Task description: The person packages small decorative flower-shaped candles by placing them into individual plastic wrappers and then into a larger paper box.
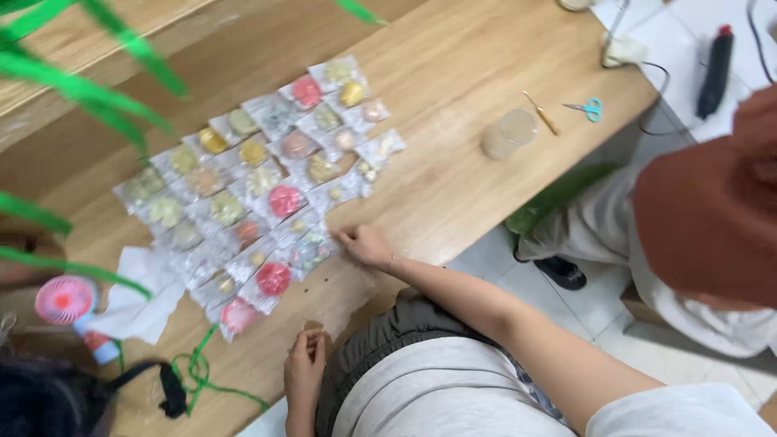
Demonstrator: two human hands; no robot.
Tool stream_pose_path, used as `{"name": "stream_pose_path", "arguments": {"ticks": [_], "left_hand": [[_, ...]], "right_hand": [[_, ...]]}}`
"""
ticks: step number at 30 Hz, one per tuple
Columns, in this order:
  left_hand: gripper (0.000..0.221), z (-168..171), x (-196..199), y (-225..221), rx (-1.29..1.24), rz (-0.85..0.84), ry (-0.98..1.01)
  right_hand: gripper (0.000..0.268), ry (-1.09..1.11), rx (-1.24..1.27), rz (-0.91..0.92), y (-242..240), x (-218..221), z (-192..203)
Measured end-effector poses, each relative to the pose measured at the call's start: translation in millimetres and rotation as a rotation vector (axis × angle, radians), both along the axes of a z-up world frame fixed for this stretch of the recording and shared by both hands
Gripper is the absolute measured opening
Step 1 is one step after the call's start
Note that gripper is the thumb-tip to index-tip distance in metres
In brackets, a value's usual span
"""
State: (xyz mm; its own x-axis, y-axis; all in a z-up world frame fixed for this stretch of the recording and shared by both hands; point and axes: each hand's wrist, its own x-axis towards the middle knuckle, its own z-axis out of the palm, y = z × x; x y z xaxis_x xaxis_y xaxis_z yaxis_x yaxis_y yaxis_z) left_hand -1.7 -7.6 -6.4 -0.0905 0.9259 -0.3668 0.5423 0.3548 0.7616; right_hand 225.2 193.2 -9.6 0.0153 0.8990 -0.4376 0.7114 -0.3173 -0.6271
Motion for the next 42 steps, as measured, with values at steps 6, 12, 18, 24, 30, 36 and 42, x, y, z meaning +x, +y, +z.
{"name": "stream_pose_path", "arguments": {"ticks": [6,12,18,24,30,36,42], "left_hand": [[0.019,7.0,16.0,34.9,-0.163,-0.343,0.149],[0.027,-5.1,30.8,88.4,-0.269,-0.733,0.360],[0.032,40.9,104.0,145.8,-0.252,-0.791,0.505],[0.037,85.4,197.3,154.9,-0.223,-0.647,0.391],[0.039,43.6,240.3,139.5,-0.340,-0.577,0.242],[0.067,97.9,330.9,191.9,-0.156,-0.547,0.233],[0.132,104.5,467.0,267.1,0.022,-0.308,-0.030]], "right_hand": [[0.037,0.336,-0.225,0.079,-39.3,64.5,5.3],[0.022,0.121,0.089,0.104,-80.3,153.5,-15.1],[0.022,0.053,0.114,-0.205,-77.2,266.0,13.5],[0.023,-0.122,0.166,-0.436,-24.7,388.3,23.5],[0.040,-0.359,0.405,-0.556,60.0,467.2,3.4],[0.041,-0.346,0.405,-0.446,94.8,514.4,-14.5],[0.024,-0.104,0.330,-0.321,73.4,528.1,-9.0]]}}
